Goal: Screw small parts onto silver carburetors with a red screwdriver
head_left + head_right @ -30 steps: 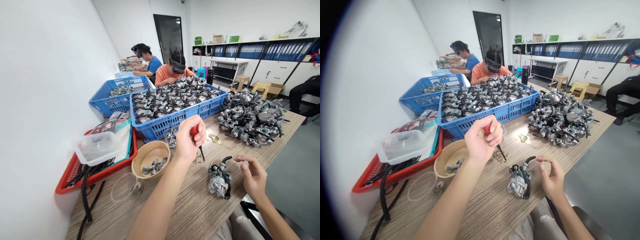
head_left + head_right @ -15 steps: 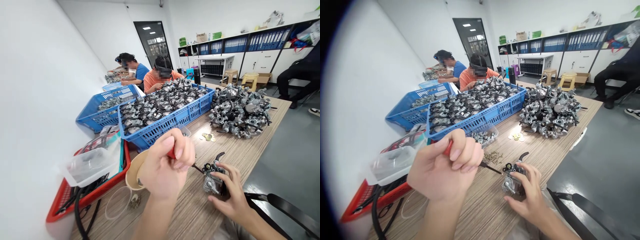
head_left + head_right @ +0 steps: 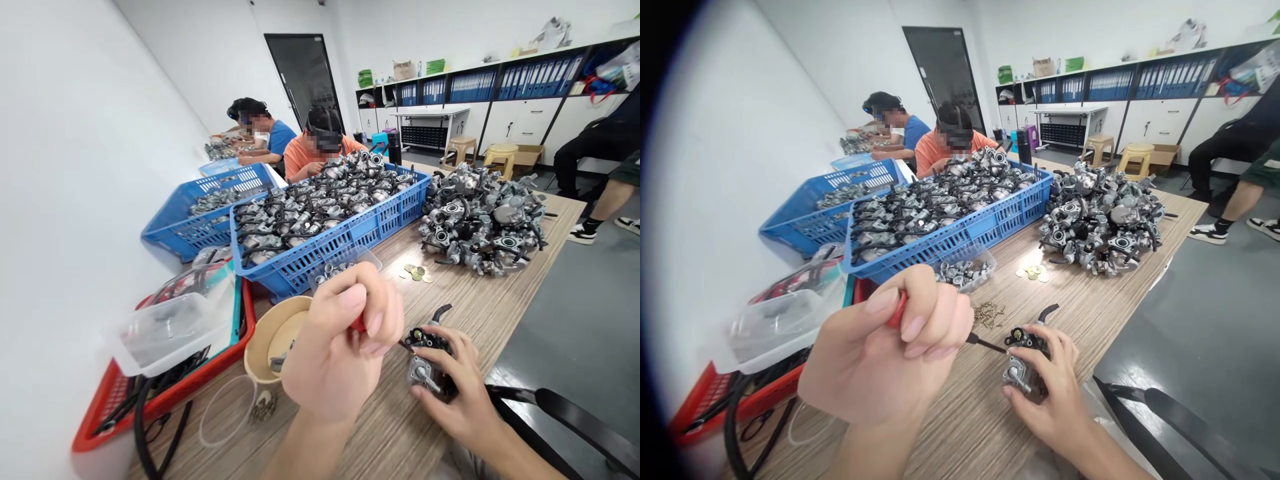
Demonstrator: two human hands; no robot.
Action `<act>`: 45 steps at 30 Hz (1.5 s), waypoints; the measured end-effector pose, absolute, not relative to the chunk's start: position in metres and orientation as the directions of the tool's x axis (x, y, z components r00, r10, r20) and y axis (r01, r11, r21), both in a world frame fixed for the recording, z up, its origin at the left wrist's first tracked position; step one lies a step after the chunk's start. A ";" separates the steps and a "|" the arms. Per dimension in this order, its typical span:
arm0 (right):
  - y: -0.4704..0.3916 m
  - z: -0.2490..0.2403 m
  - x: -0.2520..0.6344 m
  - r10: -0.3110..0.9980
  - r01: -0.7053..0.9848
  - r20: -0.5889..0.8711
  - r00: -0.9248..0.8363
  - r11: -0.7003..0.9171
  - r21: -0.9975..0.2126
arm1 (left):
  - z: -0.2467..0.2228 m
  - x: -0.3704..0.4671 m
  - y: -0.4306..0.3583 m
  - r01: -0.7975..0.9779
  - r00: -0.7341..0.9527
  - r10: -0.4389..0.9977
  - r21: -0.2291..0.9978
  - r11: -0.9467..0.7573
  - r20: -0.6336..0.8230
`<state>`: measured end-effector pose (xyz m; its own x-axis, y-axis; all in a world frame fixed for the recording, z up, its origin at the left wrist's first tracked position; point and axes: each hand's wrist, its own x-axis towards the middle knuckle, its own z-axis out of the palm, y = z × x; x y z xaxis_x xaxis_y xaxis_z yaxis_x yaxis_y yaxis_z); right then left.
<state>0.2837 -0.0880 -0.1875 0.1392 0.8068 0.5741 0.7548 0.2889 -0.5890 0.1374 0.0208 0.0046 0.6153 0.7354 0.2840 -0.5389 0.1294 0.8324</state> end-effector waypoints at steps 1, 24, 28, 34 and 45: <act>-0.088 -0.187 0.284 0.816 0.751 0.564 0.131 0.290 -0.593 | 0.004 0.137 0.021 -0.538 0.621 0.732 0.832 0.137 0.281; -0.089 -0.191 0.290 0.849 0.697 0.521 0.083 0.325 -0.640 | 0.002 0.136 0.024 -0.509 0.681 0.699 0.827 0.237 0.218; -0.088 -0.189 0.290 0.846 0.707 0.529 0.073 0.330 -0.626 | -0.001 0.137 0.024 -0.529 0.687 0.690 0.808 0.259 0.228; -0.088 -0.187 0.290 0.836 0.713 0.544 0.073 0.338 -0.615 | -0.005 0.140 0.026 -0.567 0.685 0.674 0.783 0.254 0.277; -0.088 -0.189 0.290 0.841 0.705 0.536 0.072 0.338 -0.624 | -0.007 0.142 0.028 -0.587 0.677 0.666 0.775 0.235 0.312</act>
<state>0.2900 -0.0876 -0.1888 0.0719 0.8409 0.5364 0.7051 0.3375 -0.6236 0.1422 0.0278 -0.0068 0.6772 0.6664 0.3118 -0.5875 0.2345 0.7745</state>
